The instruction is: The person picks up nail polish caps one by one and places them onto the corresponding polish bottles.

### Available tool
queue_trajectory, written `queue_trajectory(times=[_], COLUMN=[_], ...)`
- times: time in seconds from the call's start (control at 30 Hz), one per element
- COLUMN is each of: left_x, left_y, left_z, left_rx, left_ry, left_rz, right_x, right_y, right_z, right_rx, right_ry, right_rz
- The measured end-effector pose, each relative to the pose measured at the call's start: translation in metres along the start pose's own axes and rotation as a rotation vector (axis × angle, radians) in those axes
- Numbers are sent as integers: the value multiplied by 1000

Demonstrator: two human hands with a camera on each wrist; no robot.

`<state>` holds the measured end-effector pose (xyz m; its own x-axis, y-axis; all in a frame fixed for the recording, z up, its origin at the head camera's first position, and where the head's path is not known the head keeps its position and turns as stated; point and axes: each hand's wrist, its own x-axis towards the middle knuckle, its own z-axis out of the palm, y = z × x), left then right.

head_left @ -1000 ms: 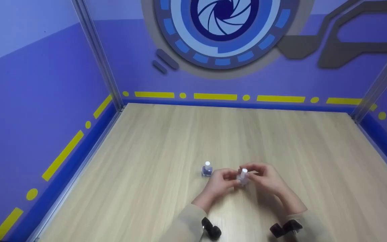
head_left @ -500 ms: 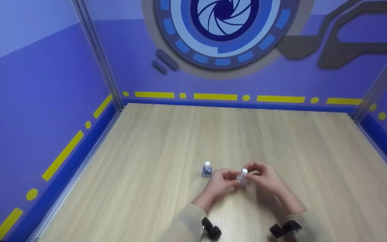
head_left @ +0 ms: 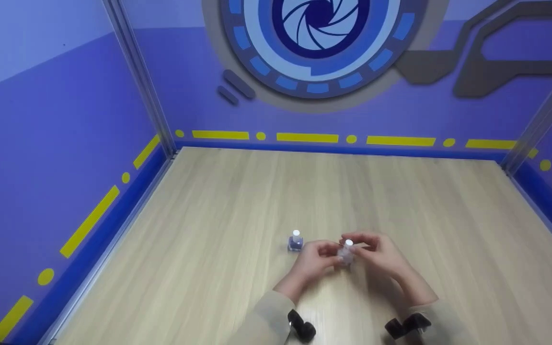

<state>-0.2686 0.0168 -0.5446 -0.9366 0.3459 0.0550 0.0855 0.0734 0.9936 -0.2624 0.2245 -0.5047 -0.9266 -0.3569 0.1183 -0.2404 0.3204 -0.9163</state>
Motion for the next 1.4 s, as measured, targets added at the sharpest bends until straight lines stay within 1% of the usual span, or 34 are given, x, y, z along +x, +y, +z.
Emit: queue_trajectory(times=[0.23,0.57,0.83,1.0,1.13,1.27,1.4], left_x=[0,0,0,0,-1,0,0], left_y=[0,-1,0,0,-1,-1,-1], left_z=[0,0,0,-1,-2,-2,-2], left_rx=[10,-12,-10,2,12,28,36], left_ry=[4,-4,-9,-16,-15,-8,-2], left_rz=[-17,-15,-26,-11,-4,-2,-7], right_x=[0,1,2,2,0,-1,-1], right_y=[0,0,-1,-2,-2,-2,-2], right_z=[0,2,6,7,5,2,1], right_rx=[4,12,-22,-39,-37,-11,-25], right_ry=[10,47,99,123,98,43,17], right_rz=[-19,-2,43,91,81,39,18])
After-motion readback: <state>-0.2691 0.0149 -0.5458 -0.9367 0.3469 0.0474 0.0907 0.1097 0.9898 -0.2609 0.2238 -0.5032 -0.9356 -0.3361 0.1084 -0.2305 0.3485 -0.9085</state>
